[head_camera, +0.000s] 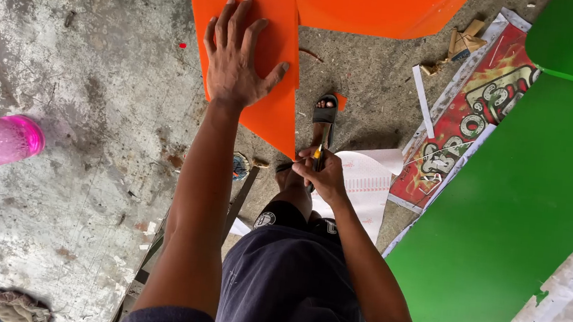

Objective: Trimming excess vinyl from the edges of a large orange sign component using a utility knife.

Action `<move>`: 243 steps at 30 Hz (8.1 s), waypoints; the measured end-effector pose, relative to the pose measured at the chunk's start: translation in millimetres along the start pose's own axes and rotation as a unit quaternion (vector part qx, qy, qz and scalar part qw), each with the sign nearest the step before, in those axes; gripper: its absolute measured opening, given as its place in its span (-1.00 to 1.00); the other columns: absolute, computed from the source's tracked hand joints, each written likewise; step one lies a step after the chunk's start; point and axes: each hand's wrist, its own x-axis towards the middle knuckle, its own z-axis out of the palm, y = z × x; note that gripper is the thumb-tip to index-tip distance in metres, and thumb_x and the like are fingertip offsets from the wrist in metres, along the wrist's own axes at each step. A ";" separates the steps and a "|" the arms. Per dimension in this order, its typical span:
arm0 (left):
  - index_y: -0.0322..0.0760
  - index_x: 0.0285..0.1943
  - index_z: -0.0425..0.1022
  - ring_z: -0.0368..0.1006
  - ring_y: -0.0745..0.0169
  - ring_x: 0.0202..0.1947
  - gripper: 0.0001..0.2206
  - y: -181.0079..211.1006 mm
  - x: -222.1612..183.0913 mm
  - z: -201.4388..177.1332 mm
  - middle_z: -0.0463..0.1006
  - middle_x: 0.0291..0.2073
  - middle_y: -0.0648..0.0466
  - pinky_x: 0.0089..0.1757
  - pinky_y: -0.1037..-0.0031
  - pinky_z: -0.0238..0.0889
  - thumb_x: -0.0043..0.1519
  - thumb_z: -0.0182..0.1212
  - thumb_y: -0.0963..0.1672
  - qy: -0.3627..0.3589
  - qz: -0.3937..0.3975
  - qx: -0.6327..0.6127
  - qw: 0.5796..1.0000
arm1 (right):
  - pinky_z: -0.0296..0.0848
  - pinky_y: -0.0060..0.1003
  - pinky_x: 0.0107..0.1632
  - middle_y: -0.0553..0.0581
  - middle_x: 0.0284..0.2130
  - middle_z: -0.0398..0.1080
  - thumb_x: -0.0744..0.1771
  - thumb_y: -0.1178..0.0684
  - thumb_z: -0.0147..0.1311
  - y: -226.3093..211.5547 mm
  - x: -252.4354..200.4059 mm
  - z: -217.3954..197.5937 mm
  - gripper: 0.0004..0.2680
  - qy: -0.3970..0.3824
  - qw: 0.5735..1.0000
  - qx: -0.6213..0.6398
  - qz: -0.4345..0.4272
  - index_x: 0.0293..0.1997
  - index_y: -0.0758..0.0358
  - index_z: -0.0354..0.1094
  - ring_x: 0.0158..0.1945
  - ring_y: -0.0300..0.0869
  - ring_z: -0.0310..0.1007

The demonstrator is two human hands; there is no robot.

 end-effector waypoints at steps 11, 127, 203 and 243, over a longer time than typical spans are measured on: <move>-0.04 0.37 0.32 -0.14 -0.07 0.51 -0.34 0.4 0.9 -0.3 0.02 0.50 0.03 0.36 -0.13 -0.21 0.29 0.06 0.30 -0.020 -0.010 0.008 1.000 | 0.28 -0.28 -0.13 0.13 -0.16 0.35 0.30 0.14 0.02 13.6 -4.2 -19.8 -0.77 -0.043 0.992 -0.116 -0.002 0.07 0.23 0.27 -0.18 -0.13 0.29; -0.26 -0.27 0.57 0.57 0.33 -0.49 -0.88 197.3 -183.5 106.2 0.65 -0.44 -0.05 -0.52 0.66 0.37 0.12 0.23 -0.12 0.232 -0.599 -0.680 0.354 | 0.47 -0.12 -0.59 0.10 -0.62 0.40 0.37 0.05 -0.12 -184.2 22.2 -4.6 -0.71 -0.468 0.299 -0.790 -0.259 0.24 0.25 0.24 -0.63 -0.09 0.43; 0.01 0.18 0.43 0.08 -0.08 0.44 -0.72 39.5 -24.3 8.7 0.29 0.32 0.02 0.30 -0.05 -0.08 0.31 0.23 0.00 0.028 -0.071 -0.055 0.996 | 0.43 -0.09 0.04 0.19 -0.22 0.36 0.47 -0.05 -0.14 -73.7 102.8 -54.0 -0.71 -0.135 0.928 -0.307 -0.163 0.29 0.29 0.25 -0.08 -0.01 0.41; 0.30 0.55 0.10 -0.33 0.01 0.57 -0.43 -3.4 49.7 10.7 -0.06 0.57 0.21 0.38 -0.19 -0.43 0.37 -0.31 0.25 -0.080 -0.089 0.010 0.993 | 0.43 -0.06 0.03 0.15 -0.28 0.46 0.40 0.24 0.02 -50.3 244.0 33.6 -0.88 0.082 0.863 -0.305 -0.394 0.00 0.28 0.45 -0.27 0.04 0.49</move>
